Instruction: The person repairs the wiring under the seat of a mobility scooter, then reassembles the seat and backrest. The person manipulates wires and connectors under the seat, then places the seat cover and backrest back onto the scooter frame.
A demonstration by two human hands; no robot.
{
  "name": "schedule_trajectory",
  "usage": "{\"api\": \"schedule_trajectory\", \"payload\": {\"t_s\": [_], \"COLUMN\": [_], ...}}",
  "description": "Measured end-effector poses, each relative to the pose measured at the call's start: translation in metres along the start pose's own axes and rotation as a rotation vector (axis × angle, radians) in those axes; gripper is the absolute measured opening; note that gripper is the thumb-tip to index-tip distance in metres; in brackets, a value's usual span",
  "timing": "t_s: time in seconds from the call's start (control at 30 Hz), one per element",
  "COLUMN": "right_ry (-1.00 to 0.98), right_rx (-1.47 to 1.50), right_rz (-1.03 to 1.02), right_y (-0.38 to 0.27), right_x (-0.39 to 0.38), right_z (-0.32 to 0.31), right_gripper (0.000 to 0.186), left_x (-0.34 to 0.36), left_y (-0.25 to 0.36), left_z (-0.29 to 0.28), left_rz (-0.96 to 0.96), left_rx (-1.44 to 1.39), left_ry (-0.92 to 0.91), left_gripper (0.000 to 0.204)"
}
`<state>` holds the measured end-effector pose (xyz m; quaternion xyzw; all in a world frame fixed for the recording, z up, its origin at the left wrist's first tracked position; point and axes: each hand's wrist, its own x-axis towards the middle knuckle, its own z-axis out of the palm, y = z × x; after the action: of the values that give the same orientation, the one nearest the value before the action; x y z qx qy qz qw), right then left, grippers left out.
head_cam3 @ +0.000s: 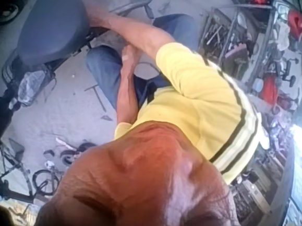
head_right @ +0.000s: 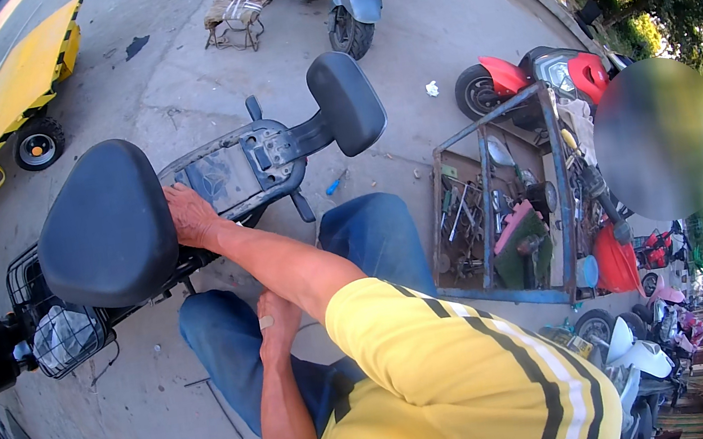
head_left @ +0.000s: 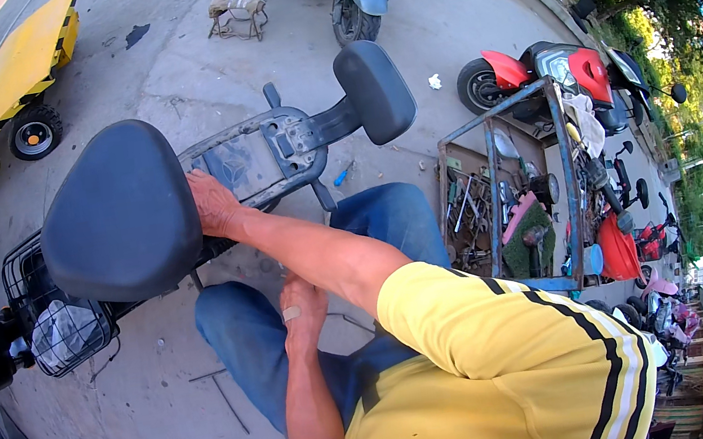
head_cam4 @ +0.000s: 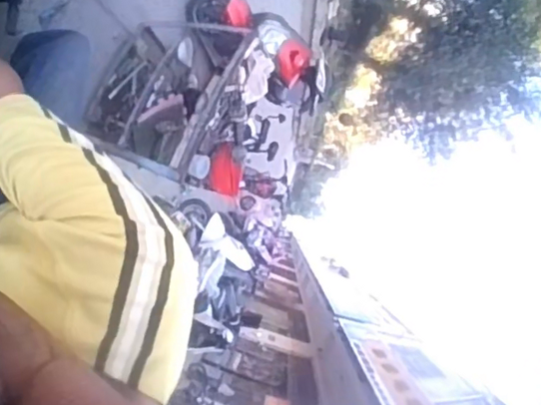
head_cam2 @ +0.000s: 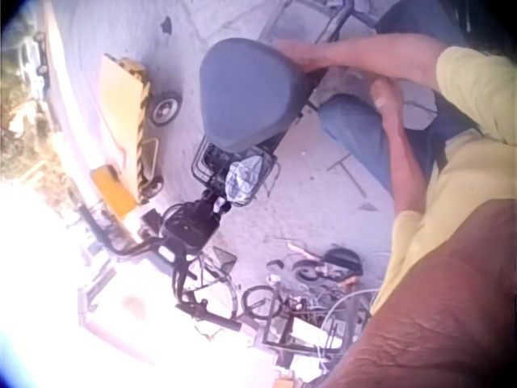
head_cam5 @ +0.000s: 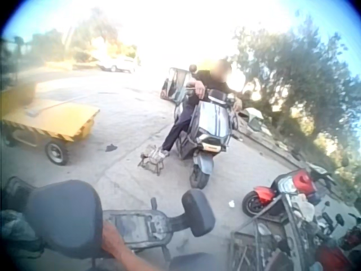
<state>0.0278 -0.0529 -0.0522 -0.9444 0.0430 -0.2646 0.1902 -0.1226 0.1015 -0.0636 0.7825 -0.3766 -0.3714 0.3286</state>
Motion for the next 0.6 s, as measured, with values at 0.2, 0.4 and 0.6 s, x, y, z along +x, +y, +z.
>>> {"api": "schedule_trajectory", "payload": {"t_s": [0.2,0.4,0.6], "right_ry": [0.01,0.153,0.187], "right_rx": [0.075,0.208,0.447], "right_rz": [0.048,0.131,0.349], "right_y": [-0.001,0.005,-0.02], "right_x": [0.004,0.003,-0.042], "right_z": [0.001,0.001,-0.024], "right_gripper": [0.027,0.027,0.018], "left_x": [0.002,0.002,0.007], "left_y": [0.004,0.003,-0.017], "left_z": [0.001,0.007,0.023], "left_rz": [0.038,0.087,0.035], "left_rx": [-0.022,-0.024,-0.129], "left_ry": [0.004,0.038,0.159], "left_gripper": [0.031,0.031,0.033]}}
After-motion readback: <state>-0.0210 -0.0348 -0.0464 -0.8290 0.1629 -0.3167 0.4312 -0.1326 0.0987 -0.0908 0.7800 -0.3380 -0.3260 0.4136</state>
